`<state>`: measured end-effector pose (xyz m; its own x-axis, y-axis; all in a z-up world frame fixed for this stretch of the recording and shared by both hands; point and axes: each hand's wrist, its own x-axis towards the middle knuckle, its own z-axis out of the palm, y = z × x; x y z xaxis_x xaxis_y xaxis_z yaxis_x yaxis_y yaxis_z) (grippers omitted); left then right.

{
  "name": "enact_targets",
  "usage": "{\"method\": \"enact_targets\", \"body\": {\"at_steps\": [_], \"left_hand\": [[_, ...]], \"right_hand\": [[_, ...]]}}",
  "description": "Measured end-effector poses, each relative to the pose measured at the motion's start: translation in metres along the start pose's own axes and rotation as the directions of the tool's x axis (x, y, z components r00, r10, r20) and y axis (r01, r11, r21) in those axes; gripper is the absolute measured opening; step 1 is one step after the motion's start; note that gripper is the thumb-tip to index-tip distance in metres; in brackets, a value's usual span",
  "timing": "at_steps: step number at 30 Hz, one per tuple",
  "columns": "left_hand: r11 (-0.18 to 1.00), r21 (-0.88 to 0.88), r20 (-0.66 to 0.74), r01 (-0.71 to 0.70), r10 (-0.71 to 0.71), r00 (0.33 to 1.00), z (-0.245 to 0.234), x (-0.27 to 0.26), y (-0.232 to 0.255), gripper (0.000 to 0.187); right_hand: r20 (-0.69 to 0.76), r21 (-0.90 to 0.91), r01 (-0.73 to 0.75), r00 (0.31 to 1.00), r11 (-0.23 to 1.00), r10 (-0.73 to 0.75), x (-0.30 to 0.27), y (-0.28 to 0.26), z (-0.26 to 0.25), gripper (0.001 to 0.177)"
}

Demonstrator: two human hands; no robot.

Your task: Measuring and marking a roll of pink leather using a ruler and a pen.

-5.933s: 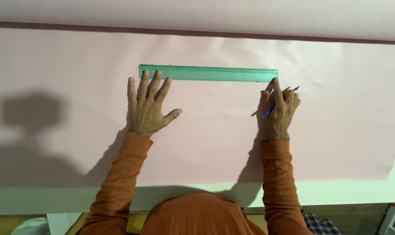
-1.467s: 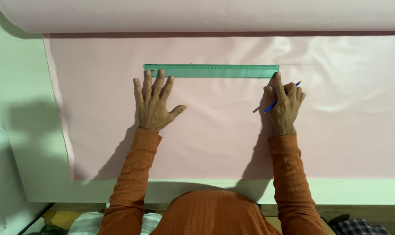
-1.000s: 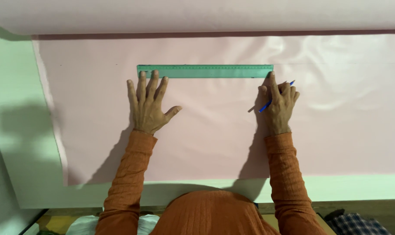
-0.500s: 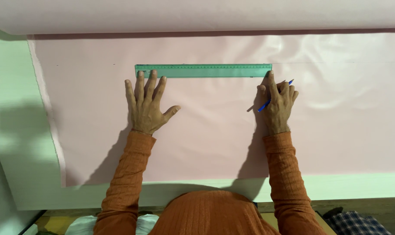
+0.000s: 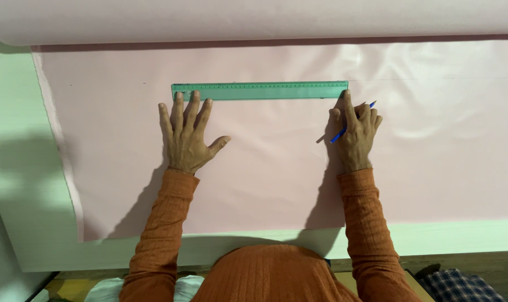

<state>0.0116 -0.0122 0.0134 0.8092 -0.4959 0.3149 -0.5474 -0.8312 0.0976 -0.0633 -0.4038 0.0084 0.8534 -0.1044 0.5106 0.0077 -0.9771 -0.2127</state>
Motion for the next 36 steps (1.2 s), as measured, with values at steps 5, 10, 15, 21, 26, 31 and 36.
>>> {"method": "enact_targets", "body": {"at_steps": [5,10,15,21,26,31,36], "left_hand": [[1.0,0.027,-0.006,-0.004,0.004,1.0,0.001,-0.001,0.0,0.09],[0.998,0.058,-0.009,-0.008,0.008,1.0,0.003,-0.002,-0.001,0.091],[1.0,0.028,-0.003,-0.001,0.001,1.0,0.004,-0.002,-0.001,0.09],[1.0,0.027,-0.01,0.006,-0.006,1.0,0.005,-0.001,-0.001,0.09],[0.996,0.082,-0.004,0.017,-0.017,1.0,0.001,-0.004,0.004,0.091],[0.996,0.086,-0.001,0.018,-0.018,1.0,-0.001,0.0,0.004,0.091],[0.996,0.088,0.01,0.021,-0.022,1.0,0.0,-0.001,0.003,0.092]], "right_hand": [[-0.003,-0.008,0.012,1.0,1.0,-0.012,-0.005,0.008,0.006,0.045],[-0.013,0.016,0.015,1.0,1.0,-0.015,0.004,-0.004,-0.004,0.044],[-0.012,0.008,0.014,1.0,1.0,-0.014,-0.001,0.002,0.002,0.043],[-0.066,0.163,0.014,0.998,0.987,-0.003,-0.05,0.069,0.062,0.049],[0.218,0.787,-0.345,0.931,0.511,0.292,0.038,-0.014,0.002,0.029],[0.499,0.865,-0.498,0.867,0.065,0.008,0.104,-0.082,0.024,0.019],[0.493,0.845,-0.441,0.861,0.302,-0.121,0.13,-0.104,0.061,0.022]]}}
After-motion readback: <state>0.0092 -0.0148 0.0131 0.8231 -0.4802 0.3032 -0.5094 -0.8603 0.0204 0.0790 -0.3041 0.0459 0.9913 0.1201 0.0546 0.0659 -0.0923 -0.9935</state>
